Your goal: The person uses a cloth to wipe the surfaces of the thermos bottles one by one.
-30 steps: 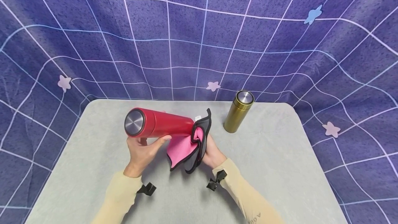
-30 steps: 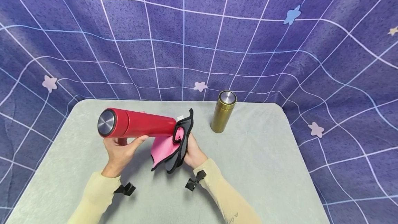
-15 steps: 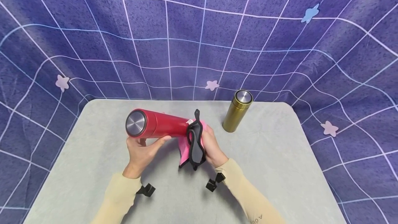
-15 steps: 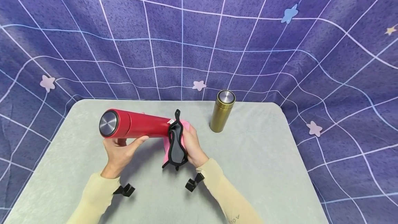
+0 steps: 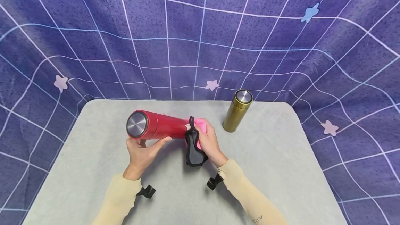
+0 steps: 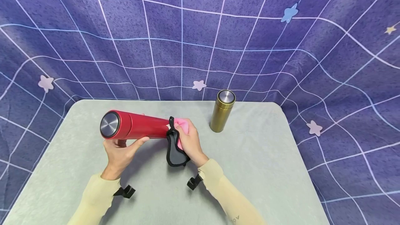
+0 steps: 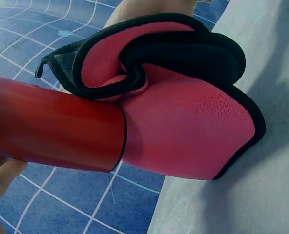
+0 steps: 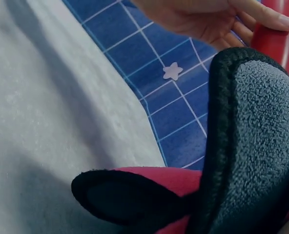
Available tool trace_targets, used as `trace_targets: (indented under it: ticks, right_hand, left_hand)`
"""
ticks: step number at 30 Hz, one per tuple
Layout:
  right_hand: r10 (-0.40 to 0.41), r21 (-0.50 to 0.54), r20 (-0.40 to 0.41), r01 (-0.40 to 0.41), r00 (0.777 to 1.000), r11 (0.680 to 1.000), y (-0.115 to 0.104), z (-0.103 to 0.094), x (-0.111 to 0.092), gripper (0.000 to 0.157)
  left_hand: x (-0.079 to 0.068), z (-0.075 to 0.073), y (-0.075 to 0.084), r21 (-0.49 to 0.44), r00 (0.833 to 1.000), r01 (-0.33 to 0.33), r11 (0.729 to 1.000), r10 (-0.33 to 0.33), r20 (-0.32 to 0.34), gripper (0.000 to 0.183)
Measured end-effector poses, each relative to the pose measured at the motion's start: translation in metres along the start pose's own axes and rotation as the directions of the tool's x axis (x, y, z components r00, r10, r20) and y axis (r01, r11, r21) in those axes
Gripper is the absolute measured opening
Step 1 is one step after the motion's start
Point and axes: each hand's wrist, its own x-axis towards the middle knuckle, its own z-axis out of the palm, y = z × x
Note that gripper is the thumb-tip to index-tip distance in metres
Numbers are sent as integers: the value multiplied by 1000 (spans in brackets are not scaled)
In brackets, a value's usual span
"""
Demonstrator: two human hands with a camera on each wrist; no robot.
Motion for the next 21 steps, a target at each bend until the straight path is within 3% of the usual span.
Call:
trace_targets:
  ticks: [8,14,21]
  right_hand:
    - [-87,-144,-26,83,996,986,-1,-2,3,27]
    - [-103,-120,-39,98,994,988,-3,-9,1,24]
    - [-83,-121,-50,76,995,990,-1,-25,-8,24]
  left_hand:
    - [2,-1,3,19,1000,24,1000,-24,-10,72]
    - [5,-3,2,89,998,63,994,-63,-8,66]
    - [8,-4,-2,240,988,148,959,-154,3,55]
